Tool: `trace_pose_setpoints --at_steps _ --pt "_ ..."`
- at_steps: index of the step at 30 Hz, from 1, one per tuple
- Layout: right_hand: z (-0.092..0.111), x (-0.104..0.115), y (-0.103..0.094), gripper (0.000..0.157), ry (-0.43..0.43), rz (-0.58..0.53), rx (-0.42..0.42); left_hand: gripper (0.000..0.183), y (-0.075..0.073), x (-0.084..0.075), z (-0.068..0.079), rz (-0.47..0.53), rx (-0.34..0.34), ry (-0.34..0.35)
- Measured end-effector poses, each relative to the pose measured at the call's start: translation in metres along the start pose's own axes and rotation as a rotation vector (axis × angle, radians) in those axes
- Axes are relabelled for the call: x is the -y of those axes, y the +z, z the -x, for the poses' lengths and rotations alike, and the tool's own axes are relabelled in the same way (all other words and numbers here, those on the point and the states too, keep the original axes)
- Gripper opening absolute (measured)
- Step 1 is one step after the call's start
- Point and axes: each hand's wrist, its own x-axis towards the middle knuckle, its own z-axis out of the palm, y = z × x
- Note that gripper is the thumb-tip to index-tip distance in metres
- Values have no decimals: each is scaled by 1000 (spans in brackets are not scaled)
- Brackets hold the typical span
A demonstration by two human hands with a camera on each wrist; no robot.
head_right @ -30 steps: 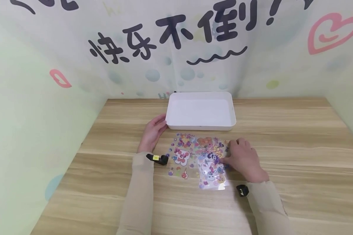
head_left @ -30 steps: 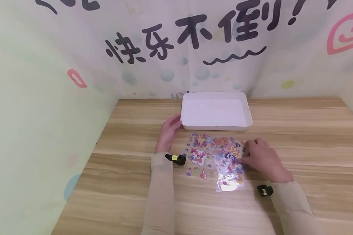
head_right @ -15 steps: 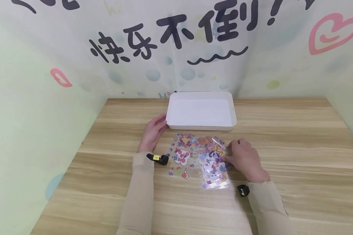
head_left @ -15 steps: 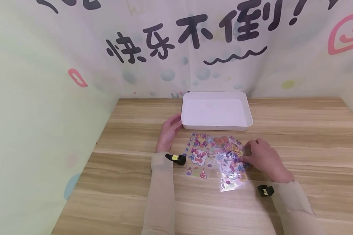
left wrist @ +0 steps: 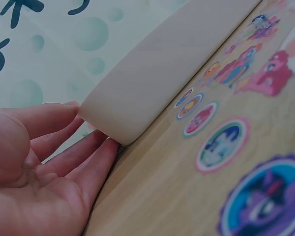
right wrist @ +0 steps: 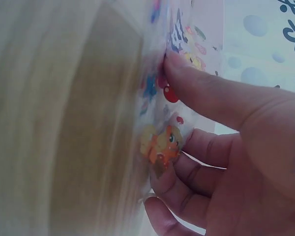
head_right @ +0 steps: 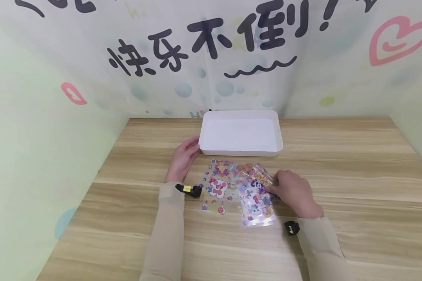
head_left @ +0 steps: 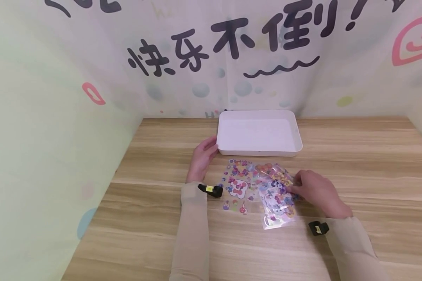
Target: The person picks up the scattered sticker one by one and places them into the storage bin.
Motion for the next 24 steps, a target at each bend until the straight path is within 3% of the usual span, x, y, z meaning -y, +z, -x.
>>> trace_pose_setpoints --at_steps 7,13,24 --pt "-2 -3 1 44 22 -54 10 42 0 2 0 -20 8 1" --pt "-3 -5 3 41 12 -98 -25 42 -1 1 -1 -18 3 -5" --pt "-6 -18 1 50 -18 -212 -42 41 0 0 -1 -3 0 3"
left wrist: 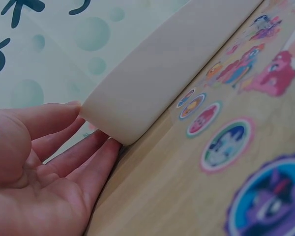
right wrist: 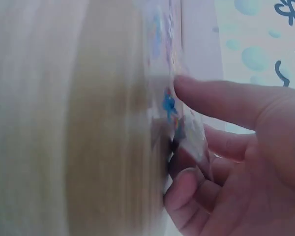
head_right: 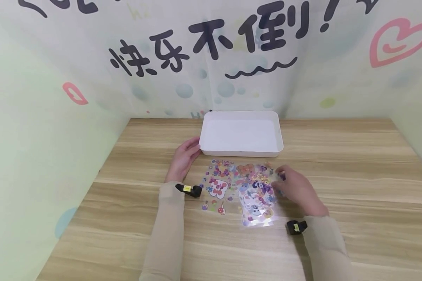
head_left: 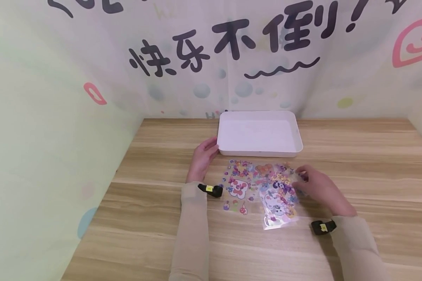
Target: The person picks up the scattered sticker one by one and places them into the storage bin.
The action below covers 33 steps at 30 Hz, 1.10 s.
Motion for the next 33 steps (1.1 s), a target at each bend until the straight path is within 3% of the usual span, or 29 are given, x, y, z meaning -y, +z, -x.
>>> trace_pose_setpoints --at_steps 12,21,27,33 --pt "-1 -13 -5 24 -35 -94 -35 41 -1 2 0 -5 2 5" --pt "0 -15 -7 35 -6 -158 2 41 -1 3 0 15 -1 12" --pt "1 -17 -8 33 28 -253 41 41 0 1 -1 18 -3 3" --pt "0 -21 -9 32 49 -290 43 43 4 -12 8 -2 5 -27"
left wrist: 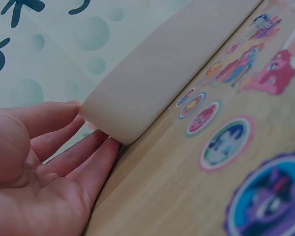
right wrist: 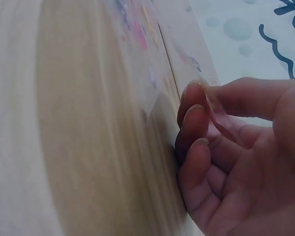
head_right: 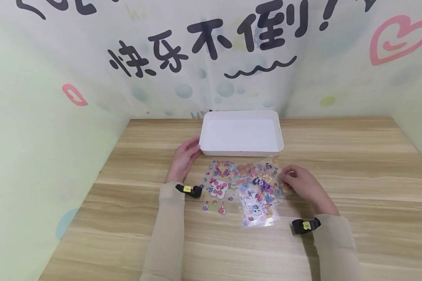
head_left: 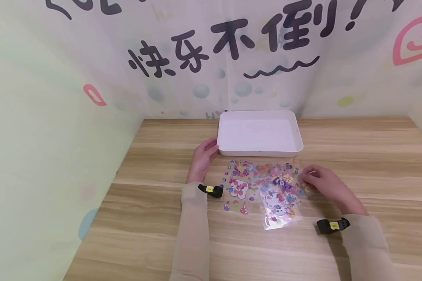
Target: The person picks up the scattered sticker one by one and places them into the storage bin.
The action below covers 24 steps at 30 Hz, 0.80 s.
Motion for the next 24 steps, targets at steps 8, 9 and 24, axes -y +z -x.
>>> trace_pose_setpoints --at_steps 8,9,24 --pt "2 -2 -3 34 -8 -30 3 38 -3 9 -6 2 -6 0" --pt "2 -3 -4 35 -9 -42 4 37 -3 10 -6 -5 -8 1" --pt "2 -13 -8 40 -20 -164 -29 35 -1 10 -5 -90 -39 -14"
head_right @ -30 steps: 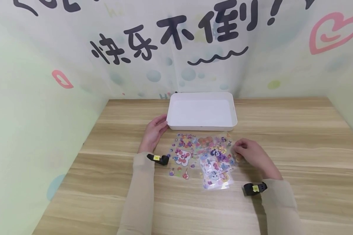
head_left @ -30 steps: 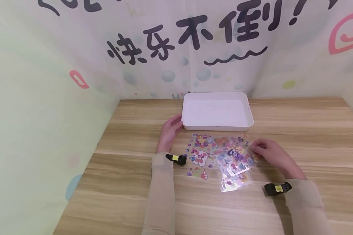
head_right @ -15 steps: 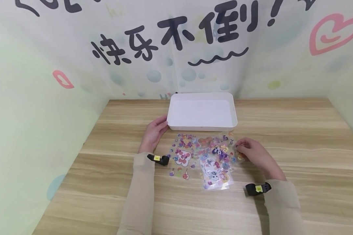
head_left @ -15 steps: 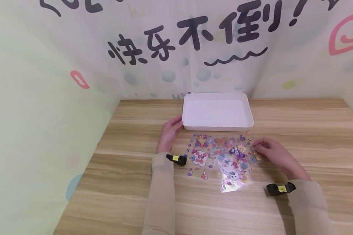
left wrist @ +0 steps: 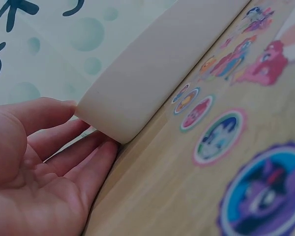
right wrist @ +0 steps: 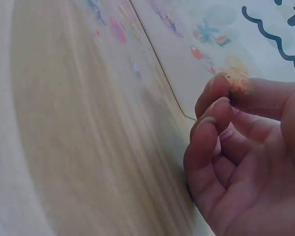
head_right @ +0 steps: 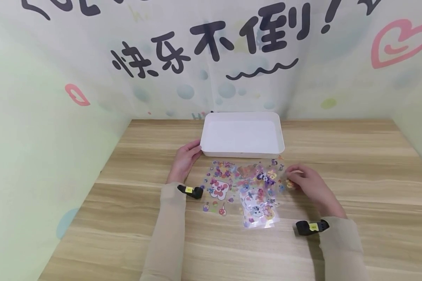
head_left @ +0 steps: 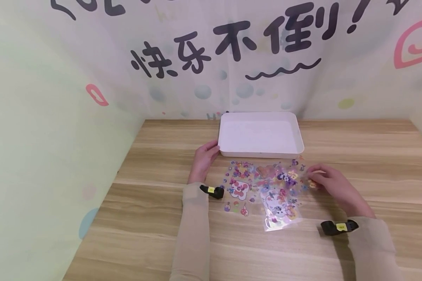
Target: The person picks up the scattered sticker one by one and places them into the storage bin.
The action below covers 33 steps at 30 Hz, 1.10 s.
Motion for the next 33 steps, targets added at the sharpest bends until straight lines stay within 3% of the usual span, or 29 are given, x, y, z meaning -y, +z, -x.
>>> trace_pose_setpoints --at_steps 33 --pt "4 -4 -3 43 -34 -58 2 38 1 0 -1 48 9 26"
